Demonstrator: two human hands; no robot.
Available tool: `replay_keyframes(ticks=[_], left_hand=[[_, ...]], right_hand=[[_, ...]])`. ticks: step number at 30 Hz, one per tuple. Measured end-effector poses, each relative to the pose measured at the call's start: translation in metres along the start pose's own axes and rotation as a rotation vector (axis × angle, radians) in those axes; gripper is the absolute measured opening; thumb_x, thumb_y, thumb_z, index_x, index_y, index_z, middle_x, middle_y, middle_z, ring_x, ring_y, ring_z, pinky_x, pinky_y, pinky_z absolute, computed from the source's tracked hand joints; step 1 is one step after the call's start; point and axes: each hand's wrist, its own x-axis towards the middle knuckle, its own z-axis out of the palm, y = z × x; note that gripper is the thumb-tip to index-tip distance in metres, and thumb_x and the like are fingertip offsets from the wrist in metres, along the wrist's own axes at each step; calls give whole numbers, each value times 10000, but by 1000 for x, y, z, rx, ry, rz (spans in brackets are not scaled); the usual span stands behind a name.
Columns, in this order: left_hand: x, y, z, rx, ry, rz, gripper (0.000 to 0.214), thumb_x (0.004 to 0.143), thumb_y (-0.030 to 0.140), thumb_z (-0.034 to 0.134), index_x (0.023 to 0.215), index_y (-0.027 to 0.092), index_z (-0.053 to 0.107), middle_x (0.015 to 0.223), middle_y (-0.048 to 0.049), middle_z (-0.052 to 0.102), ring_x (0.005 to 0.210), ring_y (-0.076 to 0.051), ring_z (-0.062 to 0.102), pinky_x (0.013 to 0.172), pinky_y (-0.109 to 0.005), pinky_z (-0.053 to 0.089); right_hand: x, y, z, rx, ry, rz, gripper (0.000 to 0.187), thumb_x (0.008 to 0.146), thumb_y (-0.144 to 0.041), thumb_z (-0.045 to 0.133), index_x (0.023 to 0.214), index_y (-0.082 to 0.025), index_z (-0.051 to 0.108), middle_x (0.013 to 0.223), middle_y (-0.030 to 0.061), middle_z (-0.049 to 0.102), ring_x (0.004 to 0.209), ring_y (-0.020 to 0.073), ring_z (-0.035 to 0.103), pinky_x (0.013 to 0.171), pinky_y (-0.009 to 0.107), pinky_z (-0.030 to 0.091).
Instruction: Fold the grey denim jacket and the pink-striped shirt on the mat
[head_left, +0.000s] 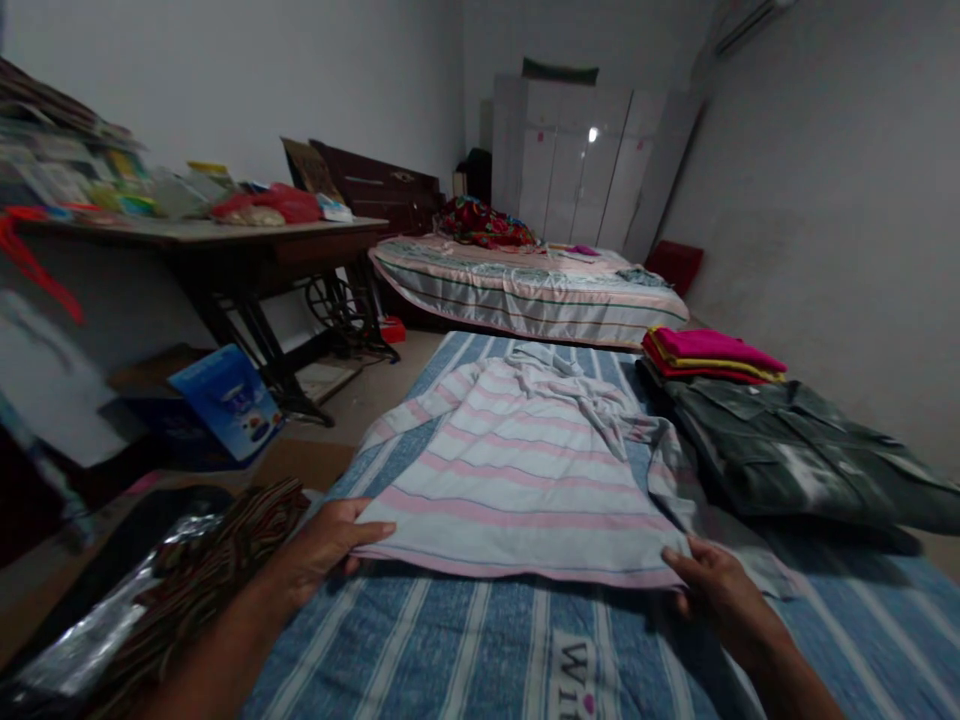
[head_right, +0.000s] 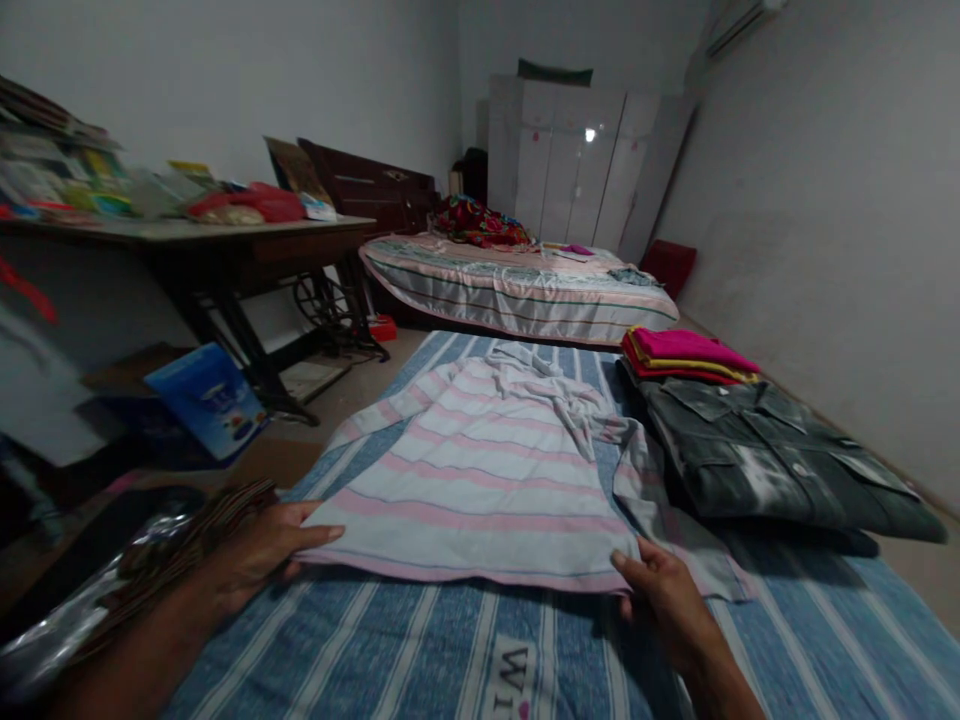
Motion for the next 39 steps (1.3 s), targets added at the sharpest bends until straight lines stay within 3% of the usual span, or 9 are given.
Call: replay_keyframes(ticks=[5, 11, 18, 22, 29, 33, 36, 37, 39], left_hand=[[-1, -12, 4, 55, -12, 0, 458, 542, 503, 666, 785, 116, 641, 387, 36, 471, 317, -76, 338, 333, -191, 206], [-10, -9, -1, 93, -19, 25, 491, 520, 520, 692, 803, 122, 649, 492, -1, 569, 361, -81, 384, 349, -192, 252], [-15, -18, 8, 248, -8, 7, 419, 526, 496, 628, 745, 139, 631, 408, 27, 517, 328, -112, 411, 349, -210, 270], [-12, -16, 7, 281, -11, 28, 388, 523, 497, 619, 705, 155, 605, 396, 36, 510, 324, -119, 418, 353, -218, 285], [-11, -17, 8, 311, -5, 53, 361, 542, 503, 586, 671, 166, 564, 411, 25, 512, 322, -123, 428, 359, -215, 279], [-10, -19, 9, 337, 3, 61, 365, 569, 525, 559, 669, 175, 562, 435, 11, 541, 328, -132, 446, 369, -218, 283], [-9, -20, 8, 351, 6, 50, 371, 571, 547, 549, 657, 185, 552, 432, 6, 541, 325, -145, 455, 370, -225, 280], [-9, -20, 8, 357, 9, 50, 373, 571, 552, 547, 653, 188, 548, 433, 2, 543, 325, -150, 460, 371, -229, 281], [-9, -19, 9, 371, 19, 51, 370, 573, 555, 538, 644, 191, 538, 433, -4, 543, 325, -158, 465, 369, -234, 282]], right_hand=[[-3, 13, -13, -67, 36, 41, 363, 629, -419, 776, 759, -153, 567, 555, -45, 525, 374, 50, 406, 364, 174, 321], [-17, 5, -23, -116, 52, 11, 341, 629, -414, 760, 747, -173, 550, 555, -51, 502, 395, 64, 400, 381, 184, 322], [-27, 14, -23, -265, 125, 35, 333, 612, -453, 720, 723, -179, 568, 503, -58, 473, 366, 65, 389, 355, 177, 290], [-27, 12, -25, -321, 103, 50, 347, 590, -460, 725, 722, -177, 574, 488, -50, 486, 344, 75, 403, 348, 196, 276], [-17, 26, -34, -522, 214, 28, 392, 543, -462, 707, 812, -199, 597, 465, -38, 492, 334, 132, 439, 341, 245, 286], [-15, 25, -38, -809, 359, -137, 270, 583, -473, 672, 759, -273, 626, 490, 17, 538, 410, 195, 494, 410, 312, 329], [-19, 22, -24, -978, 520, -364, 242, 652, -445, 653, 857, -316, 649, 730, 79, 664, 605, 267, 597, 524, 374, 410], [-21, 23, -15, -994, 504, -459, 240, 676, -424, 647, 889, -314, 649, 812, 82, 679, 673, 278, 616, 565, 383, 436], [-23, 28, 13, -1000, 337, -678, 192, 730, -363, 630, 910, -297, 645, 896, 64, 681, 758, 258, 628, 641, 365, 472]])
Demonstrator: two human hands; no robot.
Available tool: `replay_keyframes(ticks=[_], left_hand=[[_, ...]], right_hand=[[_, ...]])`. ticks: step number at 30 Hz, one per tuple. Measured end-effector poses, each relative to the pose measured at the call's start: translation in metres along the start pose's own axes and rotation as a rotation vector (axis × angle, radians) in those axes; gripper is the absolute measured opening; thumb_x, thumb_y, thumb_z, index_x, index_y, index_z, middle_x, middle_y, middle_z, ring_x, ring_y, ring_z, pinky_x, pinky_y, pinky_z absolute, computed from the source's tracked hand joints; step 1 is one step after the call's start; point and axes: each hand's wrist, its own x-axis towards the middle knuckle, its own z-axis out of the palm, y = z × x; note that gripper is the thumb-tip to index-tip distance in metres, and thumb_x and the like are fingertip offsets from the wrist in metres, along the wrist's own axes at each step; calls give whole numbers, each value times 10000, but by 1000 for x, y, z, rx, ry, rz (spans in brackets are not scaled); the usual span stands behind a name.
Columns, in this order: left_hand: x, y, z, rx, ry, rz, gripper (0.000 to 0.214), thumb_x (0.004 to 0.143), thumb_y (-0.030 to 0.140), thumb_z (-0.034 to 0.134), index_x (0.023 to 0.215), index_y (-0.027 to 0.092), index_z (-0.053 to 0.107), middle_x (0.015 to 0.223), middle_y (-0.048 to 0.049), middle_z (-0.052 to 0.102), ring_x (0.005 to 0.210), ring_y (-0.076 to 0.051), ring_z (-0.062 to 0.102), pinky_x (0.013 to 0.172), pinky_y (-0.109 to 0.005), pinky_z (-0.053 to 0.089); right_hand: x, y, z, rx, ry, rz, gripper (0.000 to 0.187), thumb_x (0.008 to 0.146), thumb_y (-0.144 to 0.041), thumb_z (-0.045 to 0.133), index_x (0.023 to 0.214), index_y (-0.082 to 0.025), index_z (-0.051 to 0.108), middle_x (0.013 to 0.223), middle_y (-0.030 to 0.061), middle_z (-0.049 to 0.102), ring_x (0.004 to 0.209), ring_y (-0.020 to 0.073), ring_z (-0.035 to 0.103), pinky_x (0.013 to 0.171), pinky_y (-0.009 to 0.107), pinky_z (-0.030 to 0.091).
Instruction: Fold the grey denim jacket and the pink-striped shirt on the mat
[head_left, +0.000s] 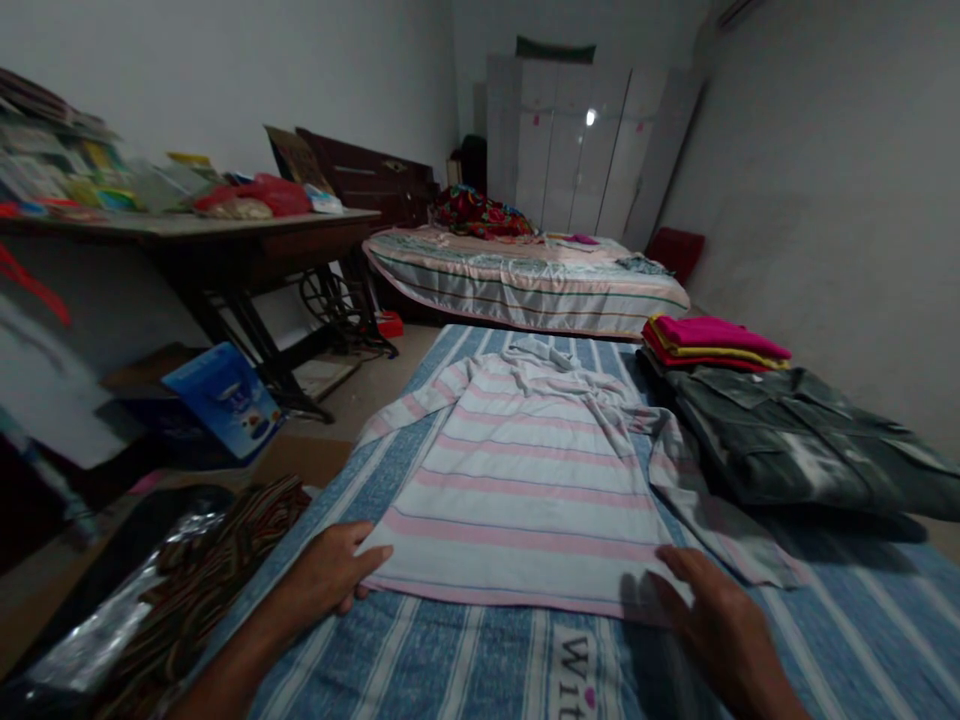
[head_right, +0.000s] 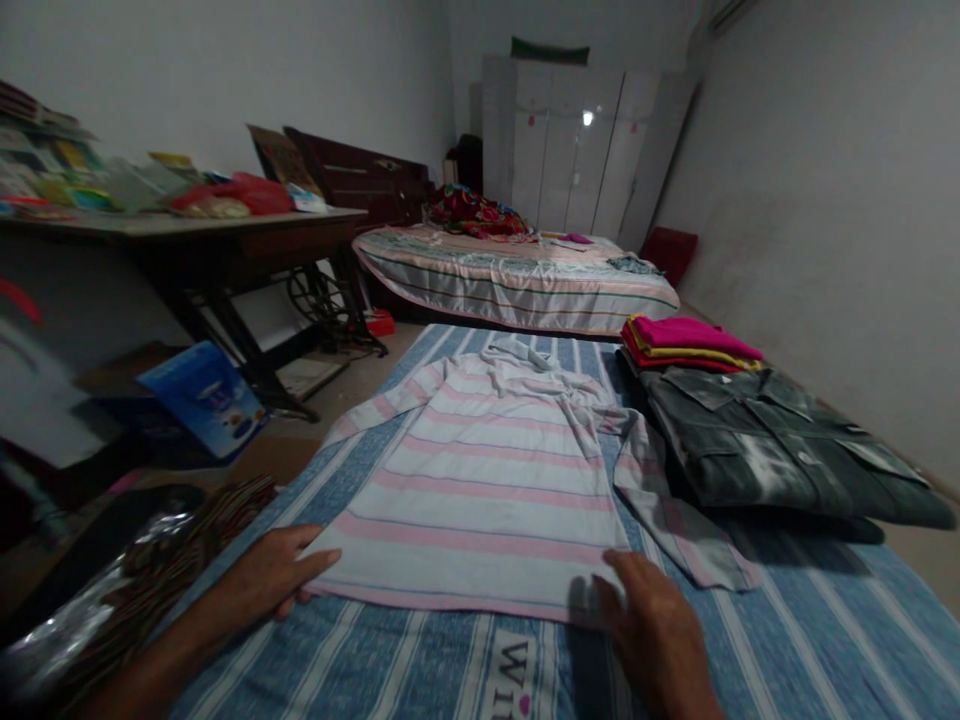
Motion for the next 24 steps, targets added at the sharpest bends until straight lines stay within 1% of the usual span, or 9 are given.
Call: replay_keyframes(ticks=[2, 3, 4, 6, 8, 12, 16, 20, 24], left_hand=[[0, 1, 0, 10, 2, 5, 363, 576, 551, 527, 638, 193, 528, 431, -6, 538, 327, -163, 469, 368, -236, 287], [0, 2, 1, 12, 4, 8, 359, 577, 547, 521, 638, 193, 525, 429, -5, 535, 327, -164, 471, 367, -237, 289], [0, 2, 1, 15, 4, 10, 354, 577, 542, 515, 638, 194, 522, 427, -3, 531, 327, -165, 472, 364, -237, 290], [-1, 1, 2, 17, 3, 11, 343, 577, 530, 503, 644, 194, 515, 425, 2, 528, 323, -164, 472, 359, -238, 292], [-1, -1, 3, 21, 6, 7, 326, 575, 520, 495, 638, 200, 493, 420, 9, 525, 316, -160, 465, 353, -236, 290], [-2, -7, 2, 5, 1, 2, 318, 587, 519, 490, 623, 204, 459, 413, 18, 522, 310, -144, 450, 353, -227, 286], [-1, -7, 2, -8, -13, -22, 335, 587, 533, 488, 636, 202, 463, 407, 18, 520, 303, -136, 438, 349, -219, 272], [1, -6, 3, 18, 7, -46, 336, 567, 535, 478, 625, 204, 451, 383, 21, 501, 288, -123, 411, 333, -207, 240], [-1, -2, 1, -58, -10, -54, 384, 575, 568, 513, 635, 190, 477, 391, 14, 520, 287, -107, 404, 333, -196, 234]], right_hand=[[-5, -27, 23, 45, -45, -279, 128, 791, -260, 558, 896, -276, 630, 852, 43, 664, 759, 218, 614, 679, 328, 472], [-8, -40, 36, 57, -92, -404, 153, 810, -224, 526, 925, -263, 620, 874, 44, 655, 770, 207, 603, 686, 317, 466], [-10, -52, 49, 63, -94, -496, 205, 819, -180, 487, 970, -251, 605, 894, 49, 646, 807, 210, 591, 710, 323, 461], [-15, -69, 73, 48, -94, -640, 237, 836, -149, 464, 1034, -229, 569, 925, 62, 637, 872, 222, 566, 739, 334, 455], [-19, -78, 91, -25, -108, -731, 198, 834, -159, 506, 1017, -210, 557, 924, 67, 627, 872, 226, 549, 716, 325, 446], [-25, -80, 107, -143, -48, -716, 92, 803, -196, 579, 892, -201, 555, 876, 57, 604, 812, 220, 511, 677, 318, 398], [-20, -80, 101, -110, -29, -755, 33, 835, -191, 547, 854, -214, 532, 778, 22, 570, 725, 187, 463, 621, 292, 332], [-14, -83, 97, -59, 17, -733, 46, 854, -177, 523, 832, -216, 513, 733, 3, 540, 670, 171, 420, 573, 293, 264], [-14, -83, 105, -34, 20, -677, 115, 793, -146, 585, 802, -223, 501, 709, -6, 519, 676, 174, 410, 575, 303, 226]])
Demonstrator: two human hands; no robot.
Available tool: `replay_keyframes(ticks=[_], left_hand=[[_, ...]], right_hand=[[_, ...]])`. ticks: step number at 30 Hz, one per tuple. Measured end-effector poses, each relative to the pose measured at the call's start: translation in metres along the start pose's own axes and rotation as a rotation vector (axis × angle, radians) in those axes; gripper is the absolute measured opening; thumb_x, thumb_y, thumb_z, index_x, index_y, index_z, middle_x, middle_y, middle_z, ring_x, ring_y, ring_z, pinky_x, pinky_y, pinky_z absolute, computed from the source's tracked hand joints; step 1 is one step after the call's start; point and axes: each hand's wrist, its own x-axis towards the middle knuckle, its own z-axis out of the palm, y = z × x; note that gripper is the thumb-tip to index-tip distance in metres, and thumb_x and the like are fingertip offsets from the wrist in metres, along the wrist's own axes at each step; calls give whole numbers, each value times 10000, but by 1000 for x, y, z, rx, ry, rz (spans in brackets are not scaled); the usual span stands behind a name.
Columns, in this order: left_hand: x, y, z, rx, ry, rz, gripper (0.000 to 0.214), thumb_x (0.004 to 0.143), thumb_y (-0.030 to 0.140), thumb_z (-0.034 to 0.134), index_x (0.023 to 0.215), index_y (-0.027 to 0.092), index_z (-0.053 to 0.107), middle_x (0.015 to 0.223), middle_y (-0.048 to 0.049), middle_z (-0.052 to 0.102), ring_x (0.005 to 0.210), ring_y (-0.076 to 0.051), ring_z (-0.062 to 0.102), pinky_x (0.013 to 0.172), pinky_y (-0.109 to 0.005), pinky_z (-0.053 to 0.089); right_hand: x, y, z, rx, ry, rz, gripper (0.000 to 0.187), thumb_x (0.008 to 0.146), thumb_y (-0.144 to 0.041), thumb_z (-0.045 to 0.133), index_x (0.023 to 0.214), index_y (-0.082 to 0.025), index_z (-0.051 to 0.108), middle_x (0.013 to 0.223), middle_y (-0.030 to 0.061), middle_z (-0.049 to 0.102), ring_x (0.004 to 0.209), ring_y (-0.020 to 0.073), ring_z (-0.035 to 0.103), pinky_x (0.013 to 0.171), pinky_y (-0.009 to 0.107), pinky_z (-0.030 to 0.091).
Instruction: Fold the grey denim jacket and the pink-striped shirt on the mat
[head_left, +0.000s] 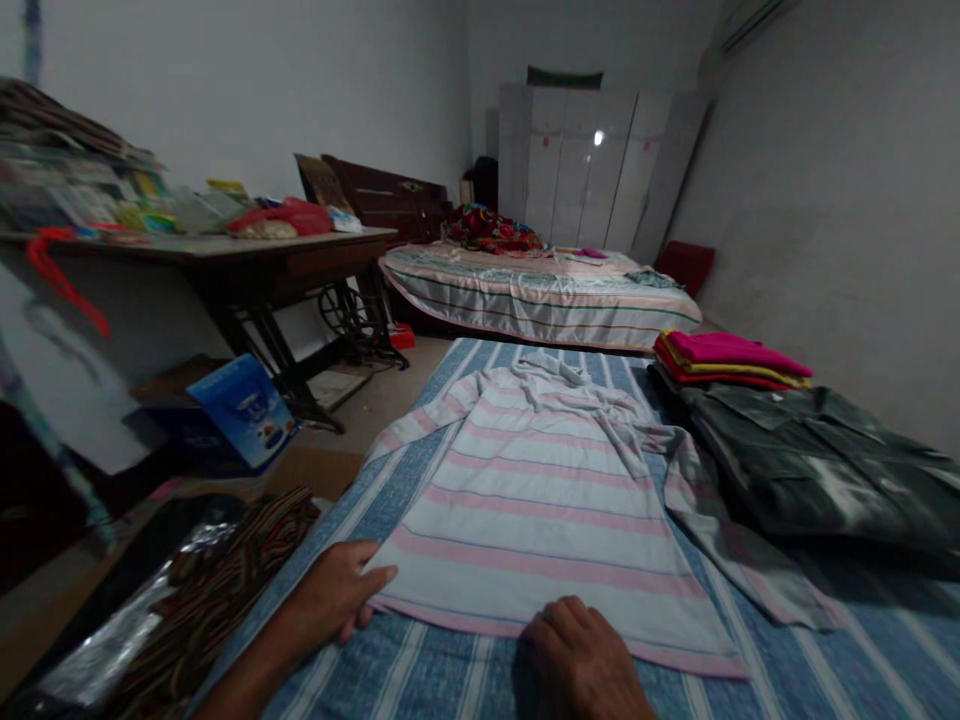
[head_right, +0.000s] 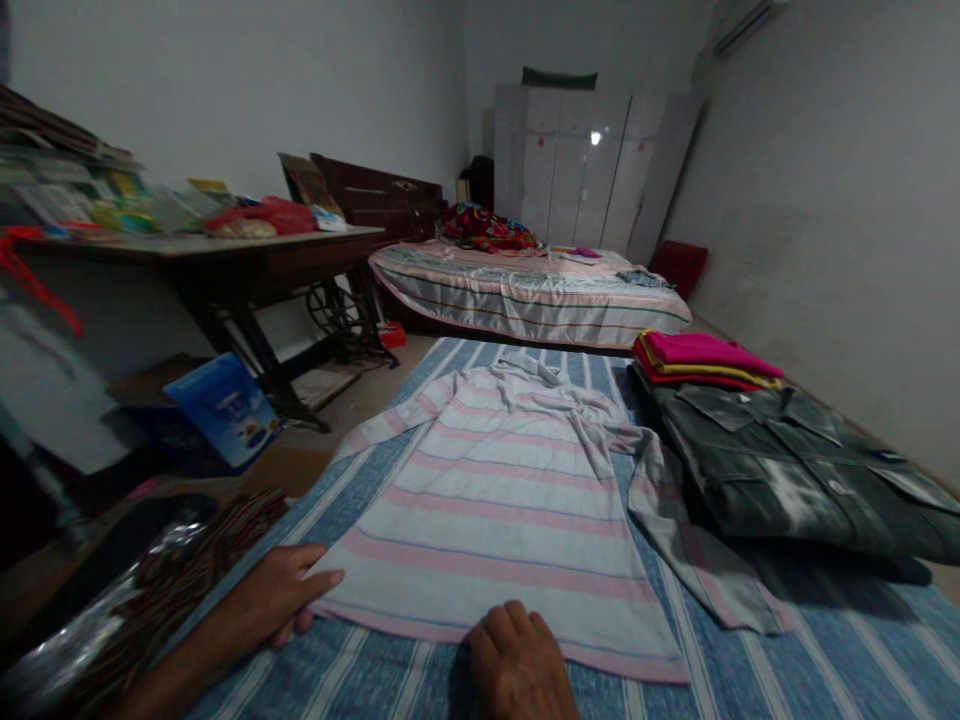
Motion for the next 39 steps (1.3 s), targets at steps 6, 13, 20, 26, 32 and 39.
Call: replay_keyframes(ticks=[6, 13, 20, 26, 32, 39], left_hand=[[-5, 2, -8, -225, -16, 6, 513, 593, 655, 589, 692, 152, 571, 430, 1, 549, 300, -89, 412, 327, -181, 235], [-6, 9, -8, -405, 59, 28, 460, 575, 587, 682, 632, 142, 583, 423, 5, 534, 300, -61, 379, 314, -158, 228], [-17, 27, -9, -642, 114, 20, 373, 541, 450, 760, 653, 138, 589, 458, 29, 522, 350, -45, 403, 334, -132, 269], [-20, 38, -8, -741, 135, 13, 361, 524, 397, 786, 680, 143, 582, 524, 29, 546, 387, -45, 440, 348, -125, 296], [-22, 44, -7, -695, 146, 44, 346, 539, 411, 756, 649, 149, 559, 497, 24, 544, 373, -54, 424, 342, -140, 290], [-22, 35, -9, -625, 167, 19, 366, 534, 441, 748, 649, 141, 572, 466, 18, 554, 352, -50, 416, 344, -139, 282]], right_hand=[[3, -1, 7, -21, -31, 51, 229, 669, -98, 643, 771, -227, 485, 713, -4, 509, 681, 181, 397, 589, 308, 222], [3, -6, 12, -168, -32, 84, 338, 566, -10, 592, 800, -226, 478, 731, 15, 517, 700, 207, 400, 592, 319, 239], [4, -10, 16, -292, -58, 134, 450, 568, 0, 557, 961, -210, 493, 795, 41, 542, 720, 227, 424, 587, 327, 273], [3, -4, 23, -345, -55, 171, 362, 624, -14, 562, 926, -201, 493, 770, 46, 519, 707, 225, 434, 560, 315, 301], [7, -5, 19, -366, -103, 205, 332, 625, 5, 569, 865, -208, 483, 799, 50, 527, 723, 223, 441, 567, 308, 328], [7, -9, 15, -337, -100, 181, 364, 621, 17, 573, 914, -188, 504, 805, 58, 536, 728, 225, 446, 582, 315, 342]])
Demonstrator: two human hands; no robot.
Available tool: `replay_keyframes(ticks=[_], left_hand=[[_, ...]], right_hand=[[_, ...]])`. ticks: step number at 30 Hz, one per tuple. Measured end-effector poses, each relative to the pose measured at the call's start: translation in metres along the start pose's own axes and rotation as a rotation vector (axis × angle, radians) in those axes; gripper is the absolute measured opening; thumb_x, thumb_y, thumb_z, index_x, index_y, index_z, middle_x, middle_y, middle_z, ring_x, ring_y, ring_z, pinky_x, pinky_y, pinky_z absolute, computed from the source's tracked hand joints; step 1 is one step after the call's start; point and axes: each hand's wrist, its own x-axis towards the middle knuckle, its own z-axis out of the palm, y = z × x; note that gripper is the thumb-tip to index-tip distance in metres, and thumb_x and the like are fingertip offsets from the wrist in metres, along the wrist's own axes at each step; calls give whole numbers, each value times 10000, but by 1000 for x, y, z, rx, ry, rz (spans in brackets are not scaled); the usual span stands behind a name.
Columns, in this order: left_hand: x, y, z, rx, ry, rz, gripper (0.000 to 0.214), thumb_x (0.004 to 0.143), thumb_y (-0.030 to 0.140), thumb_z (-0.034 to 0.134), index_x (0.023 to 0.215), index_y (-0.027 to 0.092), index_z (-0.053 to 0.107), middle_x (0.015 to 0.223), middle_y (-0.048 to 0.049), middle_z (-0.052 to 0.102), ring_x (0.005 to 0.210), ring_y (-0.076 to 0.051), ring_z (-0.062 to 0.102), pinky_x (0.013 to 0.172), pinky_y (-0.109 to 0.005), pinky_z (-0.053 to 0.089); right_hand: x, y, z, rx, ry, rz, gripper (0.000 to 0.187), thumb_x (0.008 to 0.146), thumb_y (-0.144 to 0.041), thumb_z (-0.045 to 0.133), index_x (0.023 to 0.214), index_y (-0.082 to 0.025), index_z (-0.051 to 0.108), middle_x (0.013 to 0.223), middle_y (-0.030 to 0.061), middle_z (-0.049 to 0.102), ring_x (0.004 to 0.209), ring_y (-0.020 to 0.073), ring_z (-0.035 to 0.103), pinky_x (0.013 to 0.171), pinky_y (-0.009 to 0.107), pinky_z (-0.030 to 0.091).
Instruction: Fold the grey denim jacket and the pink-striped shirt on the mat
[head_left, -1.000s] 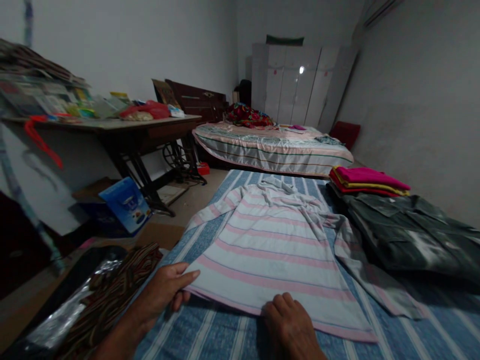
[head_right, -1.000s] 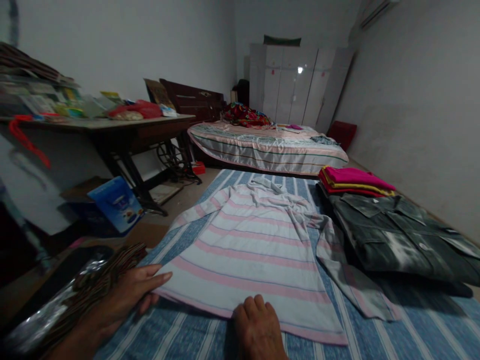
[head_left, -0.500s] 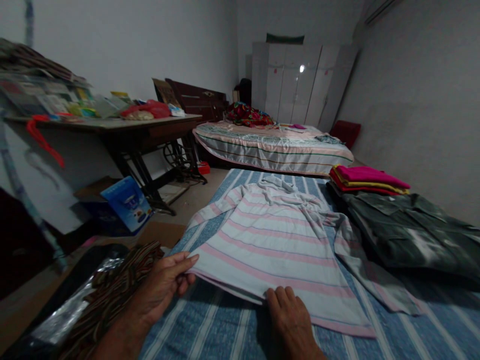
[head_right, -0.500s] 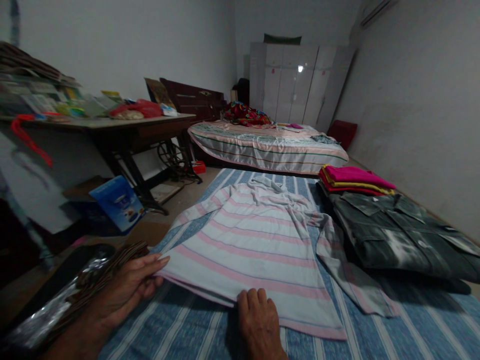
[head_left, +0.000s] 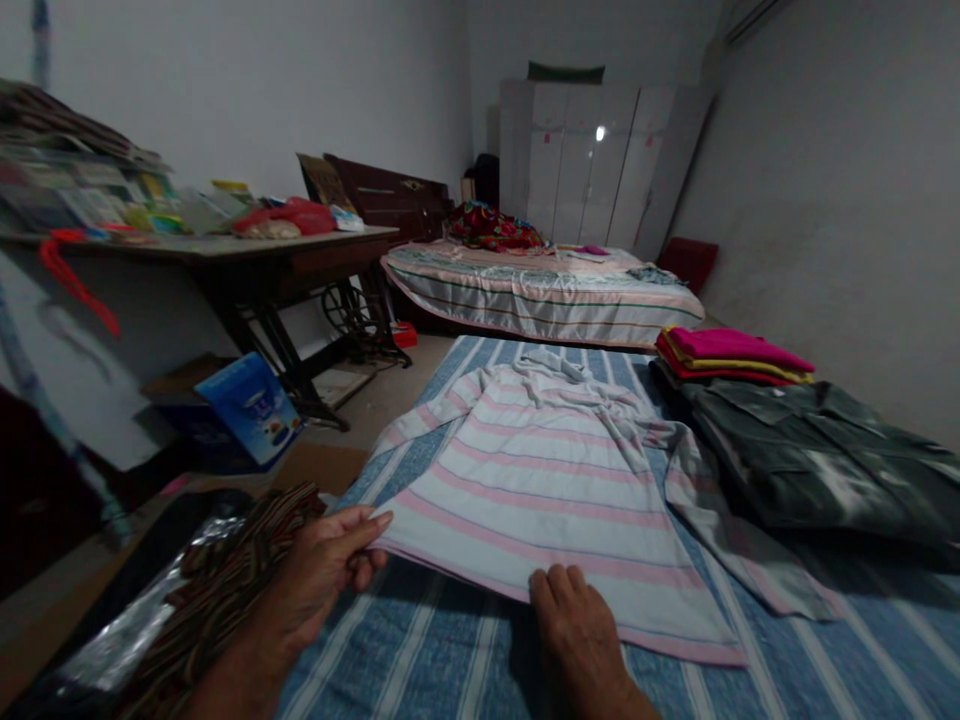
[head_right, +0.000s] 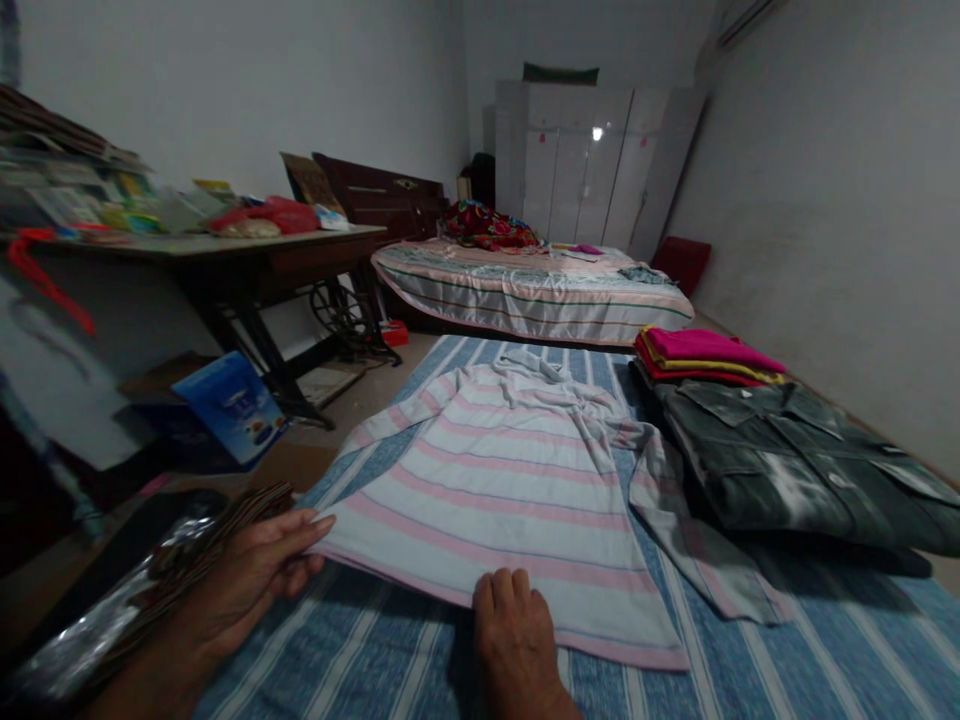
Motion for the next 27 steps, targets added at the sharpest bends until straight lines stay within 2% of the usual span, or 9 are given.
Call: replay_keyframes(ticks=[7, 10, 13, 18, 23, 27], left_hand=[[6, -9, -4, -5, 7, 1, 330, 565, 411, 742, 635, 137, 572, 455, 13, 553, 339, -51, 414, 335, -142, 281], [15, -12, -3, -73, 20, 6, 275, 579, 340, 743, 667, 130, 590, 473, 16, 553, 347, -54, 427, 330, -139, 286], [25, -12, 2, -144, 41, 11, 212, 596, 259, 727, 689, 117, 601, 478, 17, 547, 353, -51, 435, 334, -136, 306], [34, -8, 14, -209, 70, -15, 153, 632, 201, 694, 679, 115, 576, 477, 4, 552, 359, -54, 455, 346, -133, 322], [40, -7, 20, -243, 91, -45, 150, 650, 203, 679, 698, 120, 563, 501, -2, 579, 361, -50, 465, 367, -130, 332], [43, -9, 20, -244, 79, -39, 171, 638, 214, 692, 697, 121, 561, 506, -1, 580, 370, -50, 466, 377, -134, 337]], right_hand=[[4, 8, -7, 93, 5, -13, 457, 634, 2, 527, 1050, -189, 531, 786, 52, 584, 698, 211, 499, 597, 305, 381], [9, 24, -11, 259, -40, 0, 439, 659, -8, 480, 1047, -204, 546, 804, 43, 633, 705, 188, 563, 602, 267, 419], [14, 42, -15, 486, -97, 14, 417, 711, -46, 449, 1084, -203, 548, 925, 63, 676, 795, 182, 626, 679, 266, 467], [18, 54, -18, 713, -211, 105, 306, 780, -139, 458, 1072, -188, 535, 708, 11, 656, 588, 143, 592, 558, 240, 436], [14, 55, -19, 777, -152, 113, 224, 849, -186, 435, 1061, -193, 504, 731, 14, 644, 617, 137, 596, 577, 233, 438], [13, 55, -24, 693, -111, 10, 161, 878, -168, 423, 1001, -188, 525, 808, 39, 631, 695, 127, 593, 637, 216, 444]])
